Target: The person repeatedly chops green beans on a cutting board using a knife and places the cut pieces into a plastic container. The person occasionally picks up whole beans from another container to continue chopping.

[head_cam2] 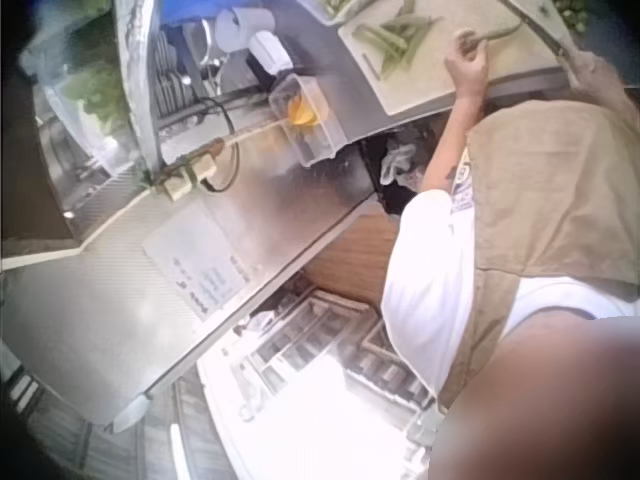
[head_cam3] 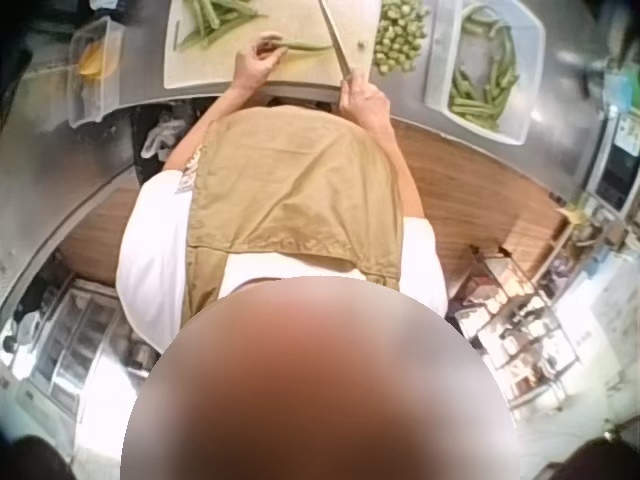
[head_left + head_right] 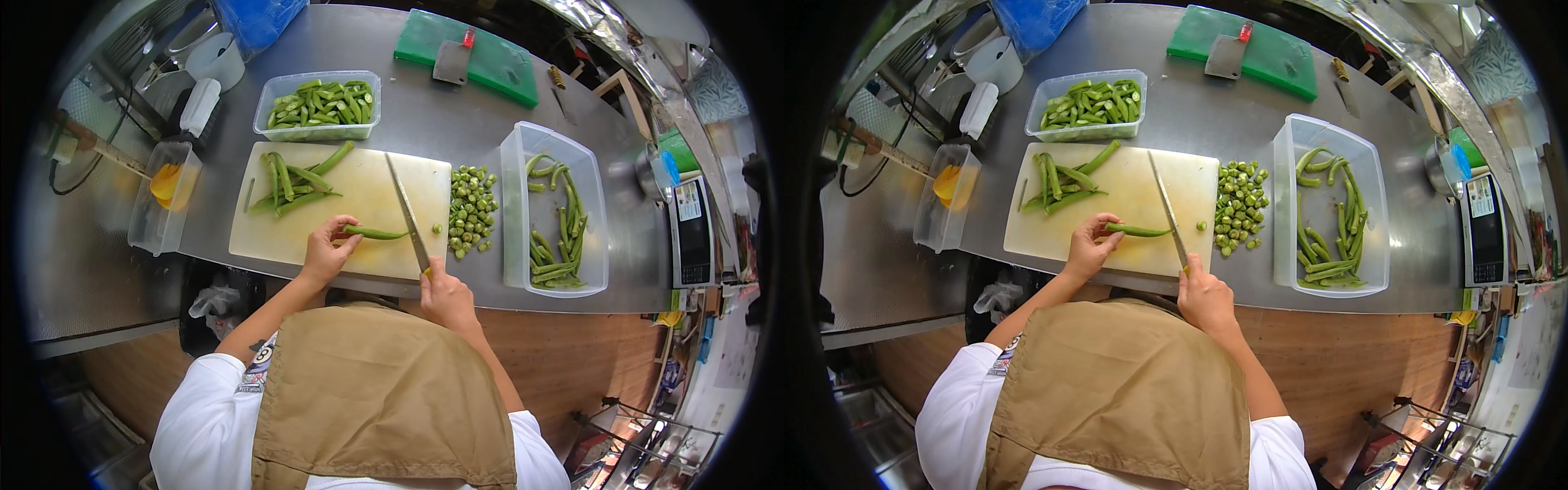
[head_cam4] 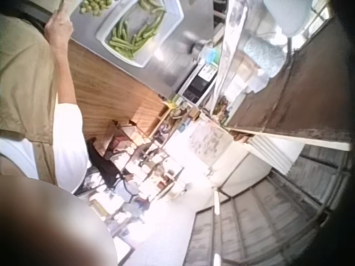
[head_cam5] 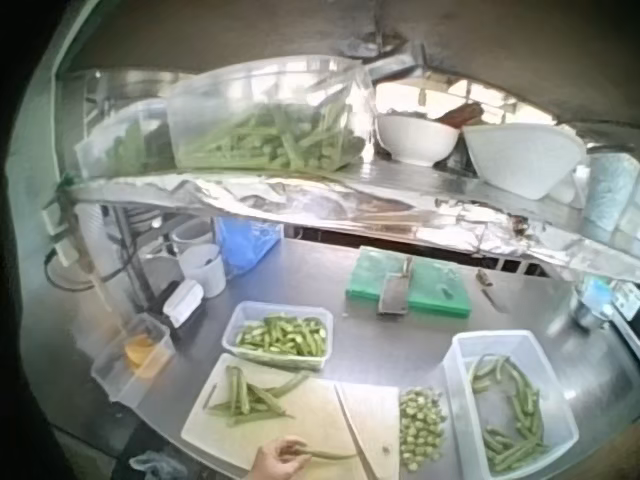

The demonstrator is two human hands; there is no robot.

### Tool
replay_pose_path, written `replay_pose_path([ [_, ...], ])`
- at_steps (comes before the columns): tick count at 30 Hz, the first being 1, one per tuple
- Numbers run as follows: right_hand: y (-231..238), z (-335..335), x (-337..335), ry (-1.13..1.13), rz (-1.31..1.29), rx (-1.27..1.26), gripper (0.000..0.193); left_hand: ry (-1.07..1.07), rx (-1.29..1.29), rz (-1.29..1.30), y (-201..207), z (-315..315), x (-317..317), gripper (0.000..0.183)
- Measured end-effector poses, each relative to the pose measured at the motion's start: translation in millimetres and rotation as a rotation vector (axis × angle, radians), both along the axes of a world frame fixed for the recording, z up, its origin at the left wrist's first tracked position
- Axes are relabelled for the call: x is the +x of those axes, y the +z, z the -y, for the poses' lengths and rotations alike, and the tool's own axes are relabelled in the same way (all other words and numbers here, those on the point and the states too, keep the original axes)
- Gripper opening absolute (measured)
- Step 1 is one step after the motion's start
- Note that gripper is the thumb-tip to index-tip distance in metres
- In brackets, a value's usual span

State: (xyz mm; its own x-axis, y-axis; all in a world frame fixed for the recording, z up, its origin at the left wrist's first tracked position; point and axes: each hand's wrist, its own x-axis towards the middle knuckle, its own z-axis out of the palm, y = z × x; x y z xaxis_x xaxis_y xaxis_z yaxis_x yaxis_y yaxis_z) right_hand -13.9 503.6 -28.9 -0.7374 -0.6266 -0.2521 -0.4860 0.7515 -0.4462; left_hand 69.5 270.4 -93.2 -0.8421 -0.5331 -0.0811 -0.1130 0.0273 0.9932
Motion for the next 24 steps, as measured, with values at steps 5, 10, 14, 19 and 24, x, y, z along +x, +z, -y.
replay_pose_path([
  [5, -2.1, 13.0, 0.1, 0.025, -0.009, 0.106, 0.027, -0.095, -0.510, -0.001, 2.7, 13.9, 8.2, 0.014],
  [10, 4.7, -6.9, -4.4, 0.041, -0.091, 0.082, 0.027, -0.167, -0.912, -0.018, 11.2, 15.4, 9.8, 0.014],
  [14, 24.4, -39.2, 7.9, 0.224, -0.162, 0.159, 0.025, -0.279, -1.007, -0.037, 8.6, 14.9, 0.1, 0.016],
  [19, 46.8, -82.1, 9.6, 0.333, -0.170, 0.294, 0.021, -0.312, -1.062, -0.136, 7.5, 19.8, -3.4, 0.018],
  [24, 12.5, -50.3, -0.7, 0.334, -0.108, 0.271, 0.020, -0.314, -1.046, -0.130, 6.1, 18.6, -3.4, 0.019],
])
